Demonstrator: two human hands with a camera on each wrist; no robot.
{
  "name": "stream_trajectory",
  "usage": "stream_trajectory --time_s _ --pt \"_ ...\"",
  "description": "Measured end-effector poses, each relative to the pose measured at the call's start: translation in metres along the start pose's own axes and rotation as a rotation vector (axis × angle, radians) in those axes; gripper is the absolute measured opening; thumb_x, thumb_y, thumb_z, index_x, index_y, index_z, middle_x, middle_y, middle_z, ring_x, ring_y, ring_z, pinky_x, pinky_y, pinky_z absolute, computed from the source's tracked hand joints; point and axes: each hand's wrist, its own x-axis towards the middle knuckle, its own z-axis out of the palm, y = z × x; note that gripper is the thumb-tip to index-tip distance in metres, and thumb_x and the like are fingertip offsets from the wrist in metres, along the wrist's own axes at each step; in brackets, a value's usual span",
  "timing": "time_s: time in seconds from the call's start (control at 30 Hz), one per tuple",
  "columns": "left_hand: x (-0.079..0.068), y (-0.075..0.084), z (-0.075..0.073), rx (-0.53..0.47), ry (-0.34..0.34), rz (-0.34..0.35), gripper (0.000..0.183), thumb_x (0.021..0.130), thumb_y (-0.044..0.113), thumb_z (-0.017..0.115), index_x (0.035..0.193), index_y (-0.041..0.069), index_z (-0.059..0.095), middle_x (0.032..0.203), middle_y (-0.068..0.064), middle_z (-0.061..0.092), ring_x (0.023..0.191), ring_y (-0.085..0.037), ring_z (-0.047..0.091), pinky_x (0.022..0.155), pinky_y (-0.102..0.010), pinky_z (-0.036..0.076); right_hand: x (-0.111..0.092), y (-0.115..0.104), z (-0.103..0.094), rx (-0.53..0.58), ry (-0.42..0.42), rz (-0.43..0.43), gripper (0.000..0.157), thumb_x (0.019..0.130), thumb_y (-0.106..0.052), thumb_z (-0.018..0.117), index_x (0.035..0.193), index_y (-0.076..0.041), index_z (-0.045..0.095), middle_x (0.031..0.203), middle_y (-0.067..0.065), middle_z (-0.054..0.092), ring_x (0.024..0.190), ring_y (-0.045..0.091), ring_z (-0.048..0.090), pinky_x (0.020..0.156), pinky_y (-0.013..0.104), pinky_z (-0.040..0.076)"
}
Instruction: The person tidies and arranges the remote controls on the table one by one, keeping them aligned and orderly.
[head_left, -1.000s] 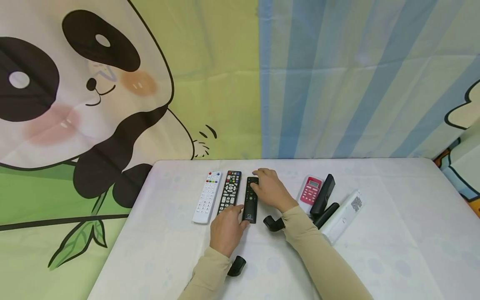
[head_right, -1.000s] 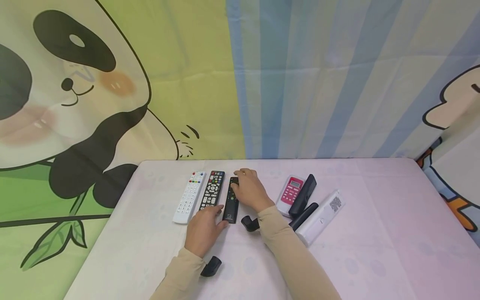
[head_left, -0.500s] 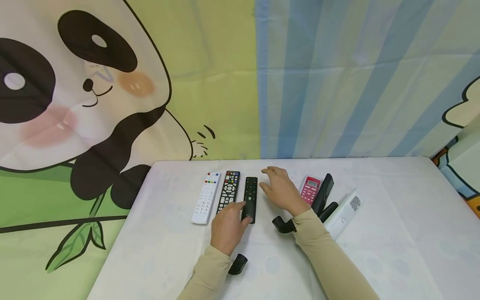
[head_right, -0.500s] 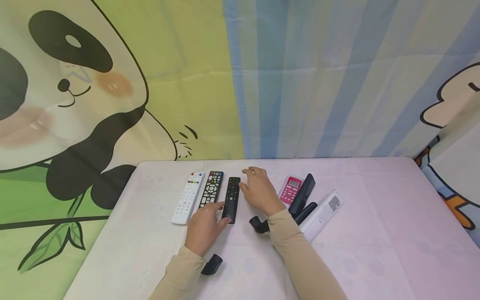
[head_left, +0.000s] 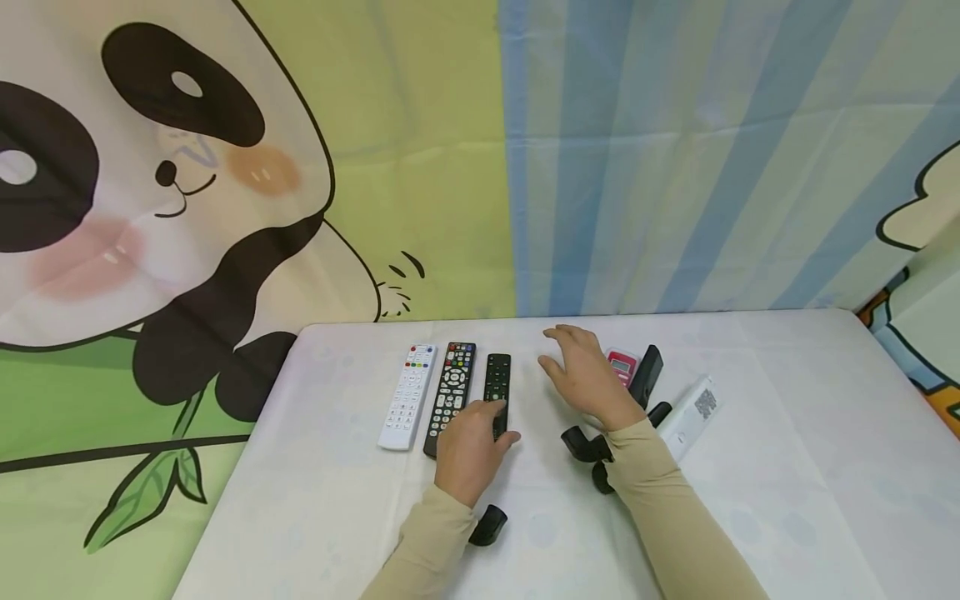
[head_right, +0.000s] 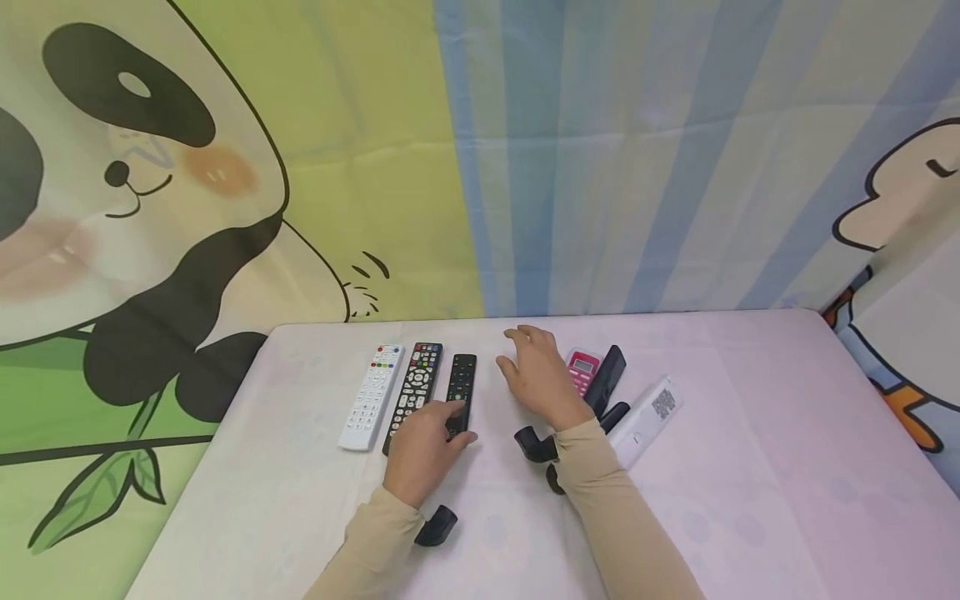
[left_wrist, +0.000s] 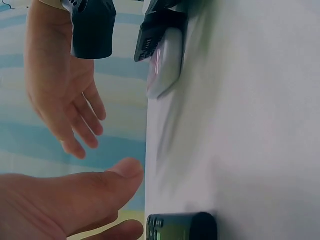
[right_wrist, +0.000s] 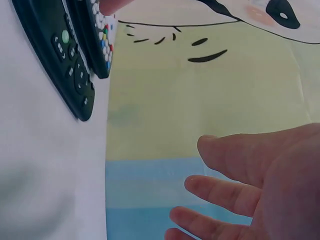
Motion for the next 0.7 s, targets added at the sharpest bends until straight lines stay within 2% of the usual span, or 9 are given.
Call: stream_trajectory --time_s 0.23,0.47,0.7 --pt "0.006 0.01 0.007 0.001 0.0 0.054 0.046 0.077 0.03 0.089 0.116 0.01 0.075 0.099 -0.002 0.073 0.087 -0.019 0.07 0.069 -0.034 0.055 -0.002 0.012 -0.009 0.007 0.004 0.012 0.047 0.103 -0.022 0.056 0.141 0.005 0.051 0.149 0.029 0.041 0.14 0.048 0.032 0.113 0.059 0.027" --pt "0.013 0.02 0.017 -0.019 -0.025 0.09 0.045 0.079 0.031 0.087 0.117 0.011 0.075 0.101 0.0 0.073 0.093 -0.017 0.07 0.076 -0.031 0.056 -0.003 0.019 -0.013 0.015 -0.006 0.036 0.048 0.104 -0.024 0.055 0.142 0.005 0.049 0.149 0.029 0.04 0.141 0.048 0.03 0.112 0.06 0.029" --pt "0.02 0.027 0.025 -0.053 -0.045 0.076 0.046 0.079 0.031 0.087 0.118 0.012 0.074 0.103 0.001 0.073 0.093 -0.017 0.07 0.074 -0.033 0.056 -0.003 0.03 -0.016 0.005 -0.017 0.081 0.049 0.104 -0.026 0.054 0.143 0.004 0.048 0.15 0.028 0.04 0.141 0.047 0.03 0.112 0.06 0.028"
